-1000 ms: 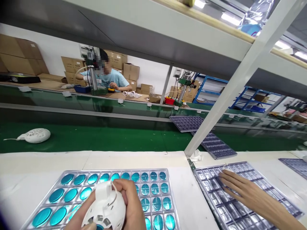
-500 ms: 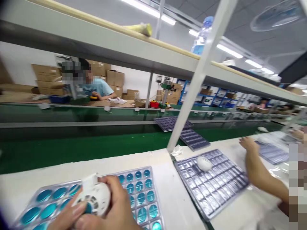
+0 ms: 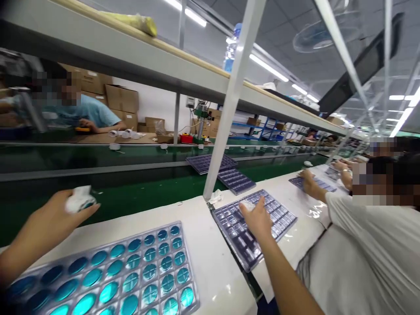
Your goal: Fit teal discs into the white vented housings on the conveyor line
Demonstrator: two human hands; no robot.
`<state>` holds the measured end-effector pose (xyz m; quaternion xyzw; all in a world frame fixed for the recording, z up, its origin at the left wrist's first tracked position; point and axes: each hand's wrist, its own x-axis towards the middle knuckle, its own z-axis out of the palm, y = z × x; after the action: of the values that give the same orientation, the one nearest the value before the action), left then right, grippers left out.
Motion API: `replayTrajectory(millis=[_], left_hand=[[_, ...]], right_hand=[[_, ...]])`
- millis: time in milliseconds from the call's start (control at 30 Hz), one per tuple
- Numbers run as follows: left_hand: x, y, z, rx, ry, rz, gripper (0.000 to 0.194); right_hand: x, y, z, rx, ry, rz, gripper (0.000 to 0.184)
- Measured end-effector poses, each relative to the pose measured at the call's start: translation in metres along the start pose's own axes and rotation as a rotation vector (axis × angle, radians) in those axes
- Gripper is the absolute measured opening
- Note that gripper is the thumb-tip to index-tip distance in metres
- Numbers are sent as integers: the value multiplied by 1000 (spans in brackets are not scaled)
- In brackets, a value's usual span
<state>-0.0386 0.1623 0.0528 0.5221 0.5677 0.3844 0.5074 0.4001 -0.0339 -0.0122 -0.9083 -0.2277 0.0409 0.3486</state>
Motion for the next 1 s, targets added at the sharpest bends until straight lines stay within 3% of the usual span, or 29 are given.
replayTrajectory(millis=[100, 167, 300, 367, 433, 500, 533, 600, 700, 867, 1000], left_hand=[[17, -2, -1, 149, 94, 105, 45], [16, -12, 7, 186, 121, 146, 52], [-22, -31, 39, 107, 48, 221, 42], [-57, -33, 58, 30, -62, 190, 38], [-95, -32, 75, -63, -200, 82, 45], [-122, -31, 82, -408, -381, -137, 53], [-130, -32, 81, -580, -391, -208, 52], [-134, -35, 72, -822, -299, -274, 46], [-126, -40, 49, -856, -95, -255, 45], [-120, -44, 35, -869, -84, -258, 45], [-120, -51, 39, -804, -145, -257, 43]], right_hand=[[23, 5, 10, -96, -33, 33, 57], [21, 3, 11, -109, -43, 8, 69], [-29, -19, 7, -15, -78, -151, 90], [-76, -43, 12, 138, -216, -299, 88], [-125, -72, 24, 488, -567, -456, 95], [-162, -101, 41, 655, -773, -644, 98], [-174, -115, 50, 664, -847, -739, 100], [-184, -135, 68, 597, -836, -859, 82], [-179, -149, 94, 394, -693, -855, 25], [-181, -141, 134, 47, -686, -861, 8], [-183, -137, 134, -7, -743, -843, 7]])
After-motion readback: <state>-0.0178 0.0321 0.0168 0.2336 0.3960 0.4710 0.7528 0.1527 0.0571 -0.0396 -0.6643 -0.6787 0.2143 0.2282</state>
